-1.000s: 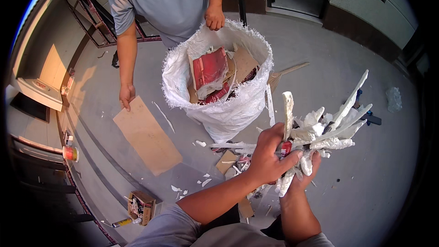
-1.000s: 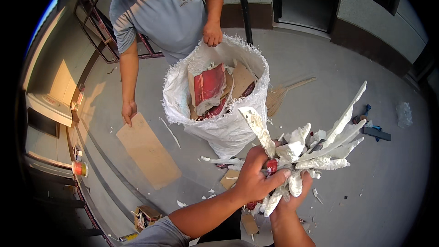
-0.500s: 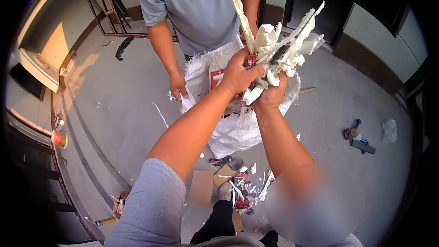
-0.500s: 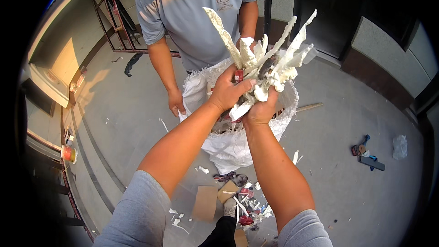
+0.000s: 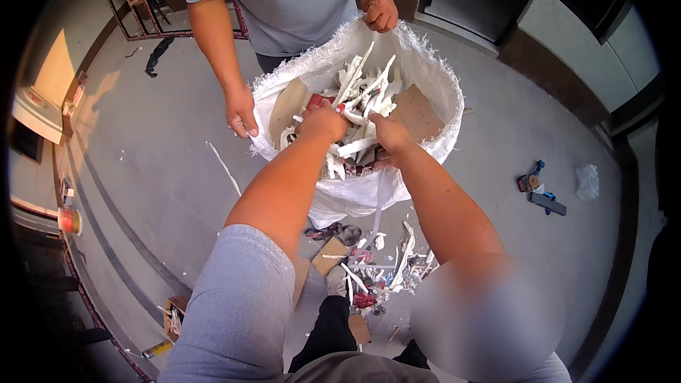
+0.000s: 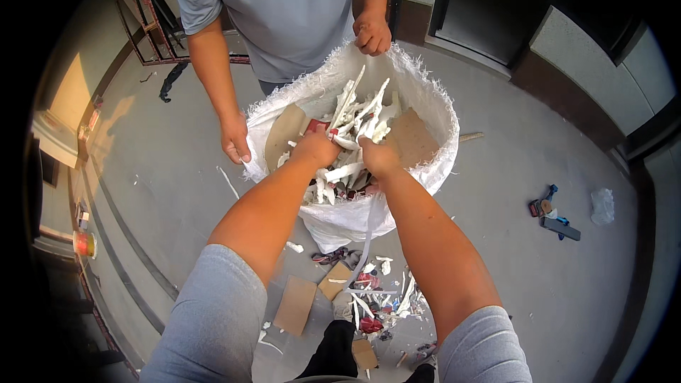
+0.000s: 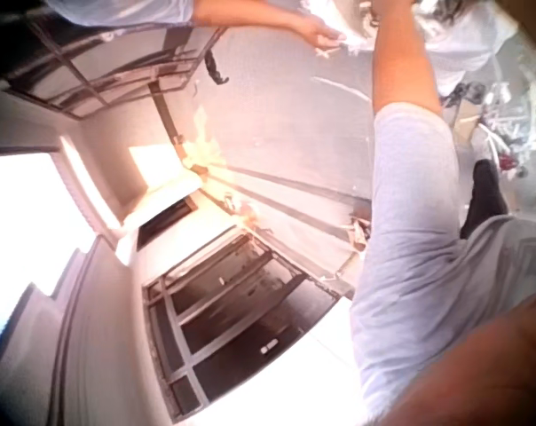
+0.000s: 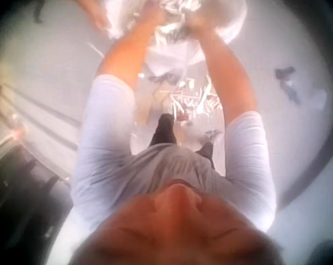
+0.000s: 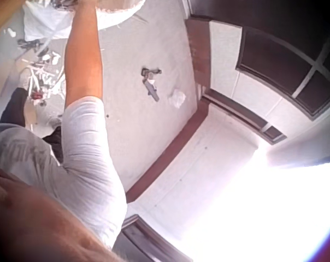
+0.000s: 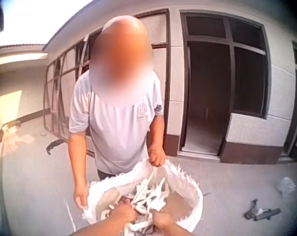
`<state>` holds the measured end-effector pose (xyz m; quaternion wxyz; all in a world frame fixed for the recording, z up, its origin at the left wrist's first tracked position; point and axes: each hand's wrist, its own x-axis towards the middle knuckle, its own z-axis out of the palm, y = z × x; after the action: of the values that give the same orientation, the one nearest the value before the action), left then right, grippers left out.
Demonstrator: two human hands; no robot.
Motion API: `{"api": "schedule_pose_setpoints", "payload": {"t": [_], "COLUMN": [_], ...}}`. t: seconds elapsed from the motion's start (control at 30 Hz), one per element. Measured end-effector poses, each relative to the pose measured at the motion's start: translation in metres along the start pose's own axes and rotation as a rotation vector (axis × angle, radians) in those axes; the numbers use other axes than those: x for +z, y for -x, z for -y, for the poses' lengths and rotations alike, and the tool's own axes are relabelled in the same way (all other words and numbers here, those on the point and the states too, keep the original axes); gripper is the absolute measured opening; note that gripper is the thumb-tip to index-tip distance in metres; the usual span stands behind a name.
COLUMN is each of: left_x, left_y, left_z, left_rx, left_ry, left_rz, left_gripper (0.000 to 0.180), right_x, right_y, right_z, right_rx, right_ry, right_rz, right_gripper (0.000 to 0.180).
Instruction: The person gathers scattered debris including cardboard, plastic, and foam pieces from the floor using two flat cardboard pieces as makeshift scoops. They repeatedly scoop debris into a large white sack held by another person, then continue to collect remaining fragments until the floor is mostly clear.
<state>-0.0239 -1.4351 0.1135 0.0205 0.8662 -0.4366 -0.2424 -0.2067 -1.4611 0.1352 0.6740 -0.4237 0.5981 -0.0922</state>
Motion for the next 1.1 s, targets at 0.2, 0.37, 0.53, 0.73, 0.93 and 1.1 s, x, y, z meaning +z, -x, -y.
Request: {"api": "schedule_pose_setpoints", "payload": {"t": [0.2,0.37,0.53,0.73,0.93,1.1], "left_x": [-0.1,-0.092,0.059,0.275,0.317,0.34], "left_y": [0.045,0.138,0.278,0.521,0.641,0.588], "left_z": [-0.046,-0.007,0.056,0.209,0.189,0.158], "left_rx": [0.238,0.649,0.452,-0.033,-0.132,-0.041], "left_ry": [-0.194,0.149,0.52,0.375,0.417,0.544], "left_rz": [-0.238,-0.721,-0.379,0.031,0.018,0.107], "left_gripper": [0.085,0.04,0.035,0.039,0.023,0.019], "right_x": [-0.09,-0.123,-0.215,-0.294,-0.413,-0.449], "right_y": [0.046,0.137,0.202,0.285,0.346,0.362], "right_z": [0.01,-0.073,-0.31,-0.631,-0.765,-0.809], "right_rx": [-0.589,-0.811,-0.519,-0.018,0.382,0.491], "right_ry": [0.321,-0.082,-0.268,-0.107,0.086,0.001], "right_rz": [-0.337,-0.338,-0.428,-0.526,-0.531,-0.676], "right_gripper": [0.065,0.033,0.041,0.045,0.04,0.029]}}
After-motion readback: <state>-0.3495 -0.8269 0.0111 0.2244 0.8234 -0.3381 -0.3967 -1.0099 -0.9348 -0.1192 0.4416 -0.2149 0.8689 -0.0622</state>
